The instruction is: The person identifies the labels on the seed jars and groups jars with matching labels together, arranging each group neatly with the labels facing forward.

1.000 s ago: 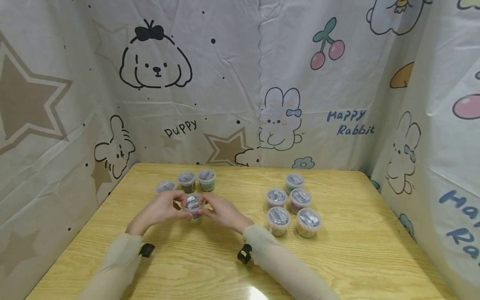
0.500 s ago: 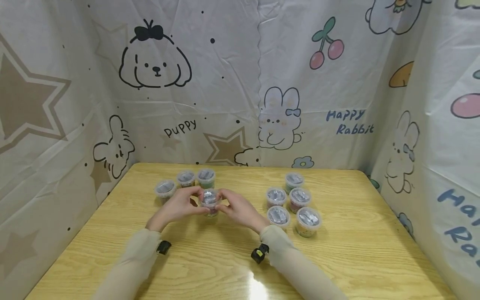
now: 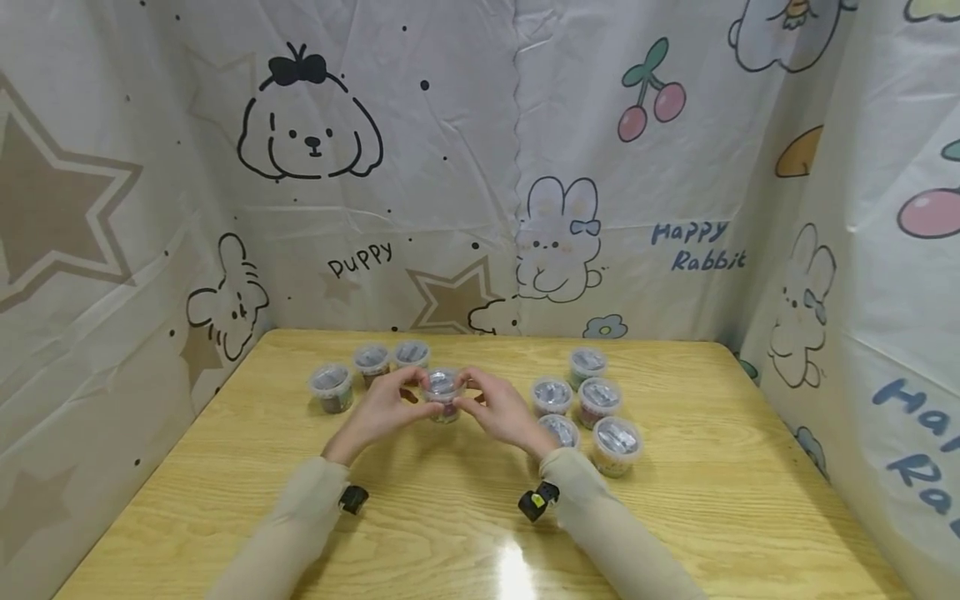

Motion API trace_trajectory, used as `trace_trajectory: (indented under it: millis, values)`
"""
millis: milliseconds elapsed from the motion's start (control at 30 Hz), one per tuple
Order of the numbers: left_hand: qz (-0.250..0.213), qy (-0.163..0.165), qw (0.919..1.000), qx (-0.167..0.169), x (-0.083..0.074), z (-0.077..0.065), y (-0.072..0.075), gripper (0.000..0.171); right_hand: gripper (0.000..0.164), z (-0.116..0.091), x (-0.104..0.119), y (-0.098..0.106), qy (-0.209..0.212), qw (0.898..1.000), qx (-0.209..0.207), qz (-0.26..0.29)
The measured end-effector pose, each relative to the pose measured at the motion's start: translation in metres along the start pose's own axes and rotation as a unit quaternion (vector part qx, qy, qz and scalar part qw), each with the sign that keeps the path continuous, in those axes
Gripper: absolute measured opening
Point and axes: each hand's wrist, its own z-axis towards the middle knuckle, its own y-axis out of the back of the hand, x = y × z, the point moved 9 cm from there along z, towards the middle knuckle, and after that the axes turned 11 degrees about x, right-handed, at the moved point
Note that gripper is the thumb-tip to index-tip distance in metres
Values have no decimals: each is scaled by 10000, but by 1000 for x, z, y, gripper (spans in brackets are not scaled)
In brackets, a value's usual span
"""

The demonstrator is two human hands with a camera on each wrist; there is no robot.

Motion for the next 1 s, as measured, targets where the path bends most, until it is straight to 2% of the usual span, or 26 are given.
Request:
trace_trajectory:
  millis: [133,333,467,567,733,867,1000]
  values:
    - [-179,-83,9998,-56,-6,7,-3,29,16,-4,-7,9,-239,9990,-87,370]
    - [-754,-41,9971,122,-7,14,-10,26,17,-8,-17,18,-401,9929,-257,1094]
    - [-1059,-65,9940,261,-10,16,-14,26,17,-11,-24,22,-690,9870,-259,1432]
    - [-1111,-113,9935,229,-11,18,-16,26,16,-13,-26,23,-833,9856,-274,1446]
    - [-1065,-145,9942,72,-7,19,-15,25,15,-12,-23,24,-760,9880,-318,1310]
    - [-1163,-210,9928,203,-9,18,-15,23,21,-13,-23,23,-746,9850,-47,1556]
    - [-1414,-311,9883,473,-12,17,-16,20,27,-14,-27,21,-666,9781,364,1940]
